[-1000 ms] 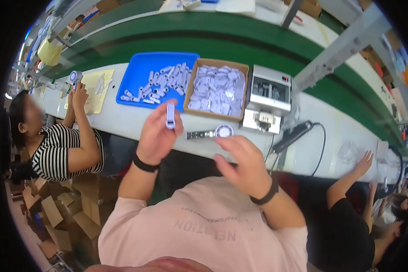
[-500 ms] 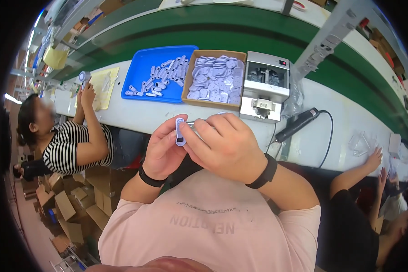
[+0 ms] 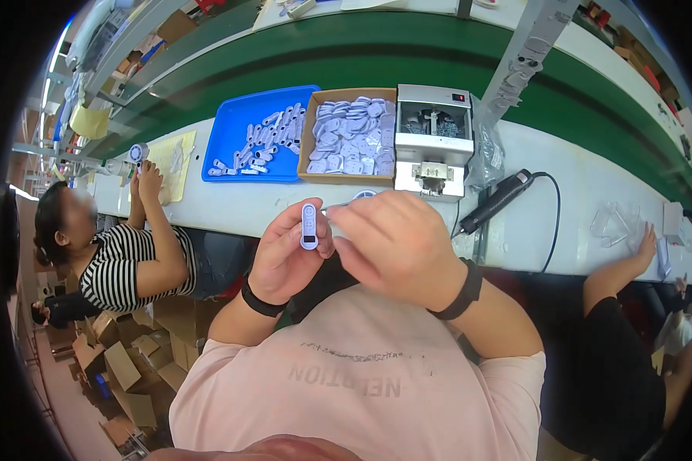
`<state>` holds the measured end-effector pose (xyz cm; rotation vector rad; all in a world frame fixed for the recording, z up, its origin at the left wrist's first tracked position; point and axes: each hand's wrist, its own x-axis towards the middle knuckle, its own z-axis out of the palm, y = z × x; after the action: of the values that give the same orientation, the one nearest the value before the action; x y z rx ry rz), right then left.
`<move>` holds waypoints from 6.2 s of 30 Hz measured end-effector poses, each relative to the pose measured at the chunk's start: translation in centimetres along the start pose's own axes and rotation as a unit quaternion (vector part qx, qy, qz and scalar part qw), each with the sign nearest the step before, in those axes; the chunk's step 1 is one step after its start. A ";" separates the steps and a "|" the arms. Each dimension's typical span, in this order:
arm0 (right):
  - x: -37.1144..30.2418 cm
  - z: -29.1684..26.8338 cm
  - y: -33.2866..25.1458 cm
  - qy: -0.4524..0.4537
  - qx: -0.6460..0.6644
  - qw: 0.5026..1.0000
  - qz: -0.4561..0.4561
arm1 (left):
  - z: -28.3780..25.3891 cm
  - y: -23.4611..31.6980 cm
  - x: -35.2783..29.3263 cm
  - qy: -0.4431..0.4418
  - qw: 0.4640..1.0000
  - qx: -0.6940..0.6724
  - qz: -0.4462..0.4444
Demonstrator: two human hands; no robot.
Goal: Assembling small white components using a handheld tool on a production line.
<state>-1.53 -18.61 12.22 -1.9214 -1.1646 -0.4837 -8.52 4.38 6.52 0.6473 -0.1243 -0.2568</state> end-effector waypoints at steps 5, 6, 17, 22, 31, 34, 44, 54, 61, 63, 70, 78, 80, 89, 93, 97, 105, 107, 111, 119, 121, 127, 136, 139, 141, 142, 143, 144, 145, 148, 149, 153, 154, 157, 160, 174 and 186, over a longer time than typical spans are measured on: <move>0.0 0.4 0.0 -0.050 0.232 0.949 0.210 | 0.6 0.3 -0.2 0.064 0.984 0.160 0.044; -0.2 0.7 0.2 -0.053 0.231 0.948 0.211 | 0.6 0.2 -0.1 0.089 0.947 0.296 0.087; -3.4 5.7 1.3 -0.068 0.403 0.832 0.376 | -0.7 0.9 0.5 0.034 0.670 0.705 0.230; -3.8 7.3 2.8 -0.092 0.385 0.832 0.389 | -1.3 0.0 -0.2 0.037 0.689 0.700 0.187; -4.1 9.8 1.3 -0.158 0.386 0.807 0.418 | -4.9 -3.6 -5.4 0.168 0.889 0.425 0.016; -4.2 10.7 0.4 -0.130 0.363 0.818 0.426 | -6.3 -4.2 -5.4 0.174 0.860 0.479 0.033; -5.9 12.2 0.2 -0.176 0.087 0.955 0.222 | -6.3 -6.0 -6.0 0.166 0.819 0.544 0.078; -2.1 9.0 4.6 -0.136 -0.034 0.981 0.135 | -8.2 -0.6 -3.6 0.165 0.751 0.627 0.123; -2.3 11.4 6.9 -0.232 -0.081 0.968 0.052 | -9.9 0.0 -0.5 0.117 0.665 0.725 0.135; -2.5 11.8 7.1 -0.229 -0.088 0.968 0.047 | -9.9 -0.3 0.1 0.078 0.652 0.743 0.129; -2.7 11.8 7.2 -0.231 -0.103 0.966 0.049 | -11.6 -0.9 1.6 0.023 0.619 0.770 0.152; -2.9 11.6 7.5 -0.230 -0.093 0.967 0.054 | -11.7 -0.6 2.2 -0.022 0.599 0.786 0.150; -2.9 11.6 7.7 -0.229 -0.099 0.967 0.045 | -11.8 -0.6 2.3 -0.029 0.599 0.787 0.146; -4.0 12.2 7.3 -0.241 -0.050 0.963 0.112 | -12.3 -0.6 1.8 -0.007 0.667 0.739 0.091; -5.2 11.9 6.4 -0.223 -0.057 0.971 0.067 | -12.0 -0.5 1.2 -0.004 0.697 0.714 0.059; -4.7 11.1 5.7 -0.217 -0.053 0.970 0.095 | -11.4 -1.2 0.1 -0.029 0.671 0.739 0.047; -4.5 11.9 5.9 -0.318 -0.059 0.939 0.120 | -12.2 -1.0 0.2 -0.060 0.662 0.745 0.054; -4.9 12.1 5.8 -0.313 -0.065 0.941 0.114 | -12.2 -1.2 0.0 -0.058 0.658 0.749 0.052; -5.1 12.1 6.0 -0.292 -0.053 0.949 0.109 | -12.2 -1.4 -0.3 -0.047 0.675 0.733 0.071; -5.3 12.1 6.6 -0.267 0.023 0.951 0.157 | -12.7 -1.7 -0.2 -0.019 0.706 0.706 0.061; -5.2 12.1 6.4 -0.274 0.023 0.946 0.172 | -12.7 -1.9 -0.2 -0.019 0.701 0.710 0.066; -5.0 12.2 7.3 -0.290 0.021 0.943 0.161 | -12.9 -2.4 0.0 -0.008 0.688 0.719 0.102; -4.6 12.0 7.4 -0.297 0.026 0.942 0.155 | -12.9 -2.3 0.1 -0.013 0.674 0.733 0.095; -4.1 12.1 7.9 -0.311 0.025 0.936 0.164 | -13.4 -2.4 0.2 -0.008 0.684 0.725 0.083; -3.7 12.1 8.2 -0.322 0.025 0.932 0.165 | -13.4 -2.2 0.2 -0.006 0.686 0.723 0.075; -3.6 12.1 8.2 -0.319 0.026 0.934 0.159 | -13.3 -2.0 0.1 -0.003 0.691 0.720 0.066; -3.5 12.2 8.1 -0.318 0.040 0.932 0.169 | -13.2 -1.9 -0.1 0.001 0.695 0.717 0.057; -3.4 12.2 8.1 -0.318 0.053 0.931 0.174 | -13.2 -1.9 -0.2 0.008 0.688 0.723 0.063; -3.3 12.3 8.1 -0.318 0.068 0.929 0.177 | -13.2 -2.3 -0.2 0.004 0.692 0.718 0.075; -4.8 12.5 8.7 -0.292 0.031 0.942 0.162 | -12.7 -2.6 0.7 0.007 0.684 0.723 0.096; -5.2 12.6 8.6 -0.287 0.037 0.946 0.143 | -12.6 -2.7 0.8 0.000 0.689 0.718 0.094; -4.2 12.0 8.6 -0.330 0.048 0.934 0.129 | -13.3 -3.4 -0.1 0.013 0.668 0.734 0.119; -4.4 11.8 8.1 -0.288 0.037 0.951 0.108 | -13.1 -3.5 -0.4 0.015 0.660 0.740 0.130; -5.6 10.3 6.3 -0.199 0.016 0.978 0.062 | -12.2 -3.0 -2.1 0.037 0.640 0.754 0.144; -7.8 7.7 4.8 -0.090 0.018 0.992 0.086 | -11.5 0.1 -6.9 0.146 0.605 0.774 0.116; -14.5 10.6 5.0 -0.096 0.024 0.956 0.277 | -31.0 21.0 -6.6 0.608 0.428 0.664 0.082; -14.9 10.3 5.9 -0.096 0.050 0.938 0.330 | -21.8 5.0 -6.3 0.364 0.397 0.800 0.264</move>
<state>-4.77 -19.87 -6.48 -2.1496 -0.5722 0.1285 -9.38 22.55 -7.92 2.5688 0.3762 1.0255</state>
